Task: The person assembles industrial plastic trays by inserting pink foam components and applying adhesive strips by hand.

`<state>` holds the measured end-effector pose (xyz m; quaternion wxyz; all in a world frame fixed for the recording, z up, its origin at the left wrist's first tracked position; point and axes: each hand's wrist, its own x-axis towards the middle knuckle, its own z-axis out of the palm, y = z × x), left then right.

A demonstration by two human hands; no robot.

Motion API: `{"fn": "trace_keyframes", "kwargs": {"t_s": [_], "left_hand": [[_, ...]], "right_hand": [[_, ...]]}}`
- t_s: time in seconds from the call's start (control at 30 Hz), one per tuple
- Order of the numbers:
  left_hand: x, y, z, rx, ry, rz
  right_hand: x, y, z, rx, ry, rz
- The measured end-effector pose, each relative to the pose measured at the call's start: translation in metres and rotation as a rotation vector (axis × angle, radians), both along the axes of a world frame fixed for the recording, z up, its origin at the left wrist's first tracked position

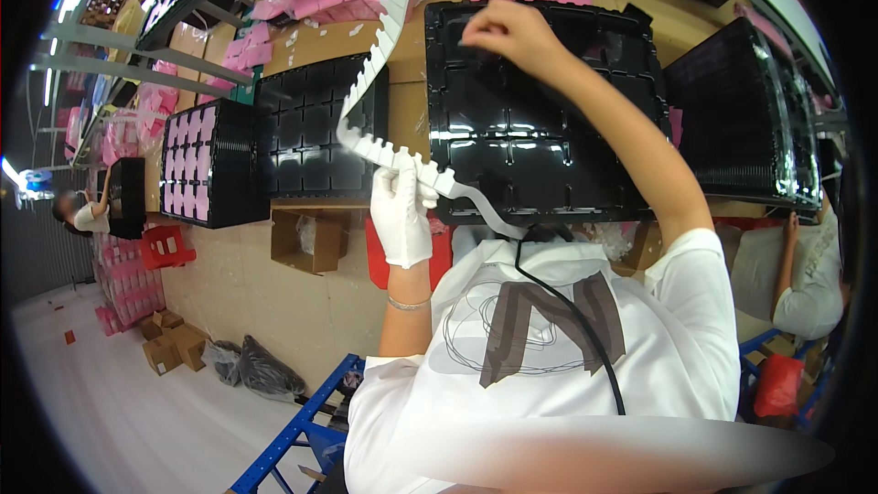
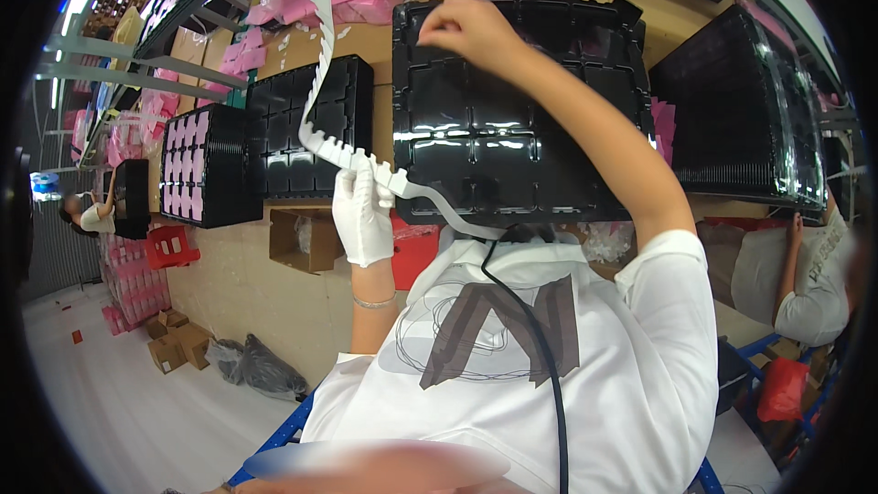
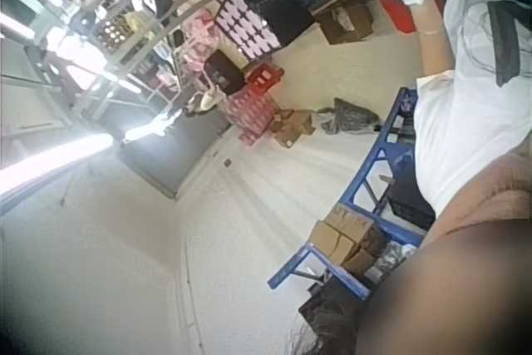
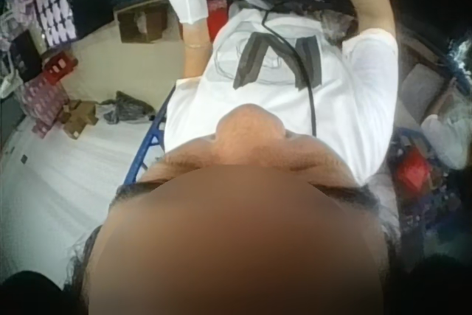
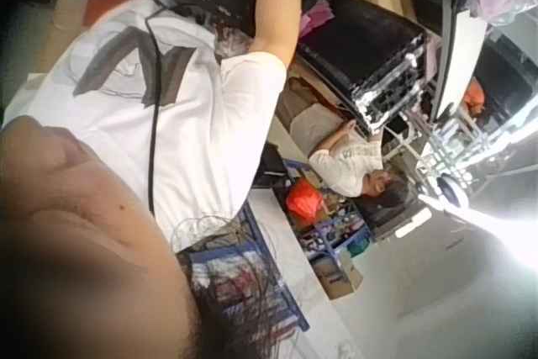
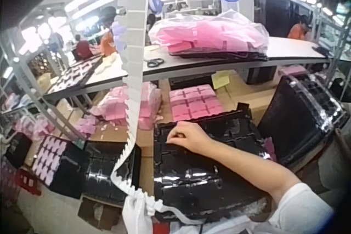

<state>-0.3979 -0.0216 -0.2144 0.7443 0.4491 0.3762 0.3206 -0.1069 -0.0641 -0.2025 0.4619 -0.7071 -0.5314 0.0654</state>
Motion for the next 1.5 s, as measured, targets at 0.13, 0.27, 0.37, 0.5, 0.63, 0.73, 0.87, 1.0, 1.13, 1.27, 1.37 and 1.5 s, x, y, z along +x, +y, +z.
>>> {"fn": "trace_keyframes", "kwargs": {"t_s": [0.13,0.27,0.37,0.5,0.63,0.73,0.87,1.0,1.13,1.27,1.37,1.5], "left_hand": [[0.005,0.000,-0.002,0.030,0.005,-0.105],[0.013,-0.002,0.012,0.036,0.093,-0.133],[0.009,0.004,0.003,0.012,0.039,-0.120],[0.018,0.006,0.004,-0.020,0.014,-0.208],[0.008,0.016,-0.004,-0.009,0.020,-0.242],[0.012,0.013,0.000,-0.009,0.035,-0.246],[0.014,0.011,0.002,0.027,0.047,-0.283],[0.009,0.011,0.000,0.052,0.072,-0.254],[0.013,0.004,0.009,0.044,0.055,-0.198],[0.022,-0.006,0.015,0.065,0.001,-0.183],[0.034,-0.017,0.014,0.066,-0.023,-0.183],[0.047,-0.026,0.014,0.047,-0.021,-0.224]], "right_hand": [[0.052,0.049,-0.028,-0.210,-0.128,0.061],[0.080,0.072,-0.075,-0.027,-0.441,0.027],[0.081,0.077,-0.065,-0.109,-0.410,0.108],[0.107,0.079,-0.097,-0.042,-0.478,0.006],[0.062,0.077,-0.043,-0.329,-0.283,0.014],[0.069,0.074,-0.048,-0.287,-0.297,-0.015],[0.081,0.070,-0.070,-0.097,-0.388,-0.028],[0.056,0.048,-0.040,-0.261,-0.131,0.162],[0.019,-0.005,-0.027,0.065,0.983,0.235],[-0.050,-0.067,-0.004,-0.022,1.451,0.273],[-0.101,-0.095,0.007,-0.247,1.156,0.139],[-0.133,-0.117,0.009,-0.013,0.654,-0.085]]}}
